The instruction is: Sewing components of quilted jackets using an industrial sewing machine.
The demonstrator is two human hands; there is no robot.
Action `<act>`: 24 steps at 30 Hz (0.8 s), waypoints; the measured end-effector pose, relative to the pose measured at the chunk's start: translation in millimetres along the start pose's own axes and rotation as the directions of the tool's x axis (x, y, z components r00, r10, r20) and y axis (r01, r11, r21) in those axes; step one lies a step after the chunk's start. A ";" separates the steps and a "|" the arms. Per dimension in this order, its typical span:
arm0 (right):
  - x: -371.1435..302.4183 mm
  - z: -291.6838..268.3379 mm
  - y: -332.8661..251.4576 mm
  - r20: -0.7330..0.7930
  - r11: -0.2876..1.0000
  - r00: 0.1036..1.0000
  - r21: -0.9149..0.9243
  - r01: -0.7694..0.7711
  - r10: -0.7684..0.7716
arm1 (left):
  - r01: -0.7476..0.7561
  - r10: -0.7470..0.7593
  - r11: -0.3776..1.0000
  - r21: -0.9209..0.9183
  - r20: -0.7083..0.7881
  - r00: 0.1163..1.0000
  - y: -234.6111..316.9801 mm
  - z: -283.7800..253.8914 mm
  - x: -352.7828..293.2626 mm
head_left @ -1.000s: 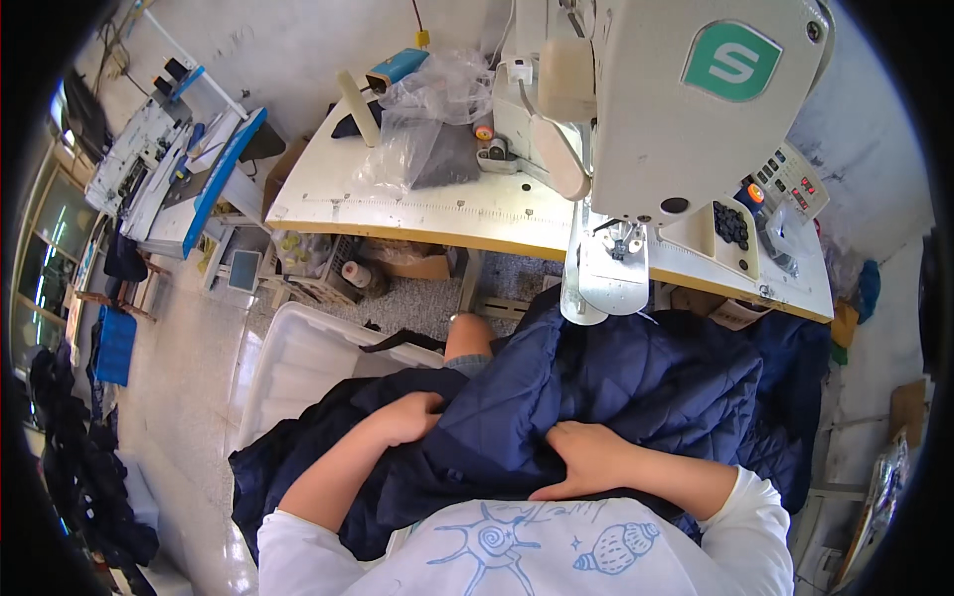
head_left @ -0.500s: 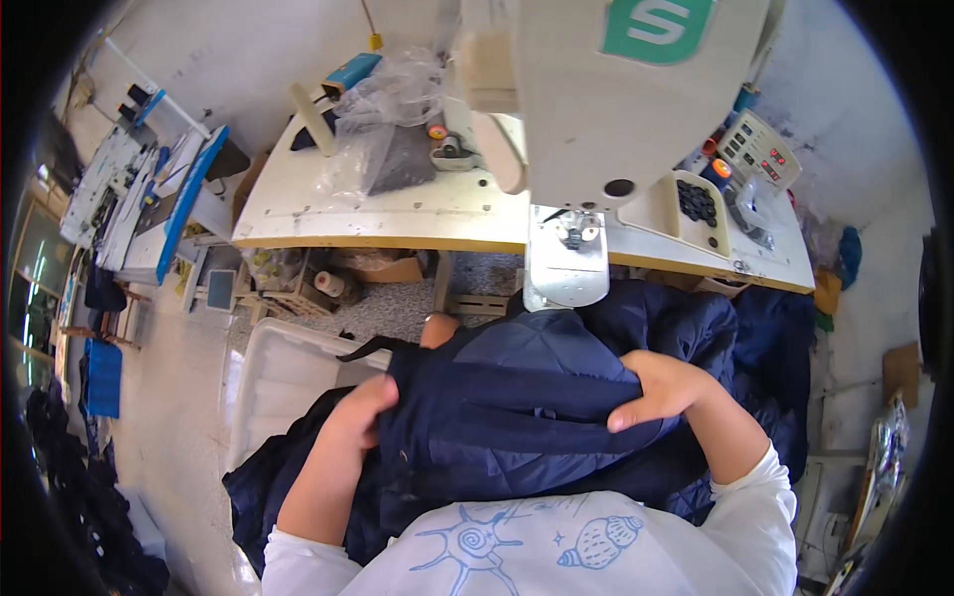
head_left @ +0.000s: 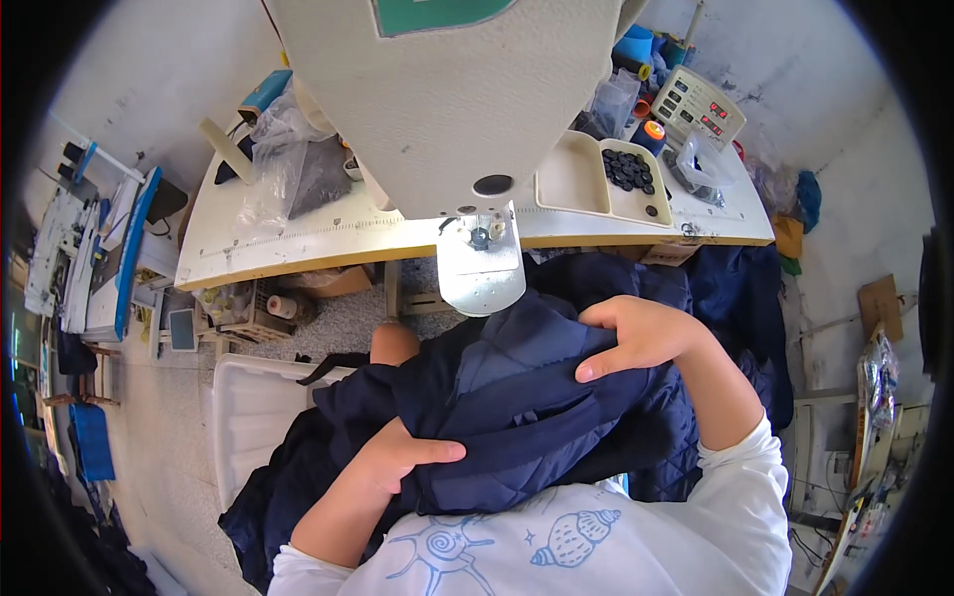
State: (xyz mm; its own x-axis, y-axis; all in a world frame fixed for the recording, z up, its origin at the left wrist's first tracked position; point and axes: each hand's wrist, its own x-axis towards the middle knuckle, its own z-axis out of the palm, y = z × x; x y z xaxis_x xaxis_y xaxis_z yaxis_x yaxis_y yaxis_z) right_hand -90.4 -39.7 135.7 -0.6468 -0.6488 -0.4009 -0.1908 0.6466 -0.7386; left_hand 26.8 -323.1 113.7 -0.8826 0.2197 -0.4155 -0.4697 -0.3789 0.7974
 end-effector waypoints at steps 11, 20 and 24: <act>-30.3 107.4 -74.0 -0.455 0.936 0.886 0.342 0.079 0.091 | 0.062 -0.008 0.981 -0.186 0.279 0.960 -20.3 -19.2 11.4; -22.6 105.0 -69.2 -0.232 0.720 0.936 0.693 -0.032 0.264 | 0.121 -0.041 0.944 -0.306 0.256 0.966 -34.3 -25.5 11.7; -19.5 108.6 -66.9 -0.220 0.687 0.931 0.725 -0.045 0.293 | 0.129 -0.040 0.936 -0.328 0.265 0.963 -36.0 -28.3 12.0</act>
State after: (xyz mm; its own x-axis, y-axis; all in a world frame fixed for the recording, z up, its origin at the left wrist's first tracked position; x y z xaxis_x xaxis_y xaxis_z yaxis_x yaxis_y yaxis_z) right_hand 15.2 -113.8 134.0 -0.8199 -0.3261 -0.4705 0.4336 0.1830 -0.8823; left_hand 32.6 -332.3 67.6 -0.8268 0.4651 -0.3163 -0.5594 -0.6211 0.5489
